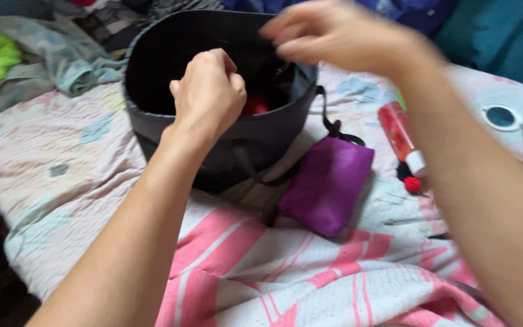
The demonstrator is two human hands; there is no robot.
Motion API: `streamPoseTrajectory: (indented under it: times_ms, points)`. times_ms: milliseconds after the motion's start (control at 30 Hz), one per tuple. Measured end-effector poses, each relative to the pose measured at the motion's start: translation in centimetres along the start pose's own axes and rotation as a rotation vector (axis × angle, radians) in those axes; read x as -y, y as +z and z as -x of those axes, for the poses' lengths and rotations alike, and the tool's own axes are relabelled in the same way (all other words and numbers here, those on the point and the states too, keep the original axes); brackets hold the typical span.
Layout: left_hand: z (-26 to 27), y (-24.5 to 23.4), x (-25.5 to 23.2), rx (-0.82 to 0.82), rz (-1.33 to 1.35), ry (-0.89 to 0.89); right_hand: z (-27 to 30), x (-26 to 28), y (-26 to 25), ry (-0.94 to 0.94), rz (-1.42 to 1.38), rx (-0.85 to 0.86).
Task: The person packs a black tote bag with daily essentials while lying on a bed. They place a red first-aid kit, a red bottle, a purple pouch, a small notebook, a comb, and a towel into the bag, then zip it closed.
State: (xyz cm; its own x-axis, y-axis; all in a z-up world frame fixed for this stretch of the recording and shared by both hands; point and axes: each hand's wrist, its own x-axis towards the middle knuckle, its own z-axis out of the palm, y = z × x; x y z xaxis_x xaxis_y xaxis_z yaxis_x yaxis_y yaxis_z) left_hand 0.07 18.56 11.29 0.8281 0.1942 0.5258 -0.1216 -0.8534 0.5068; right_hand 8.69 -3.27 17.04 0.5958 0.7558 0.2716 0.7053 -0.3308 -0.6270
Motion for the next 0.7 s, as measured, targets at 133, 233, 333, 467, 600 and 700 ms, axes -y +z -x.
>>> streamPoseTrajectory:
  times_ms: [133,233,333,467,600,700]
  points:
    - [2.0,2.1,-2.6,0.037,0.117,0.074,11.3,-10.1,-6.5,0.382,0.068,0.030]
    - [3.3,3.7,-5.1,-0.151,0.223,0.269,20.7,-16.8,-4.5,0.655,0.414,0.316]
    - [4.4,5.7,-7.8,-0.145,0.406,0.486,27.9,-19.1,0.2,0.901,0.521,0.732]
    - [5.2,7.4,-9.9,0.072,0.455,0.417,31.2,-18.1,2.8,0.938,0.677,0.748]
    - [6.2,8.3,-10.4,0.267,0.539,0.314,29.8,-16.9,3.2,0.823,0.522,0.544]
    - [6.8,9.3,-11.3,0.357,0.573,0.286,29.0,-16.2,4.2,0.600,0.470,0.383]
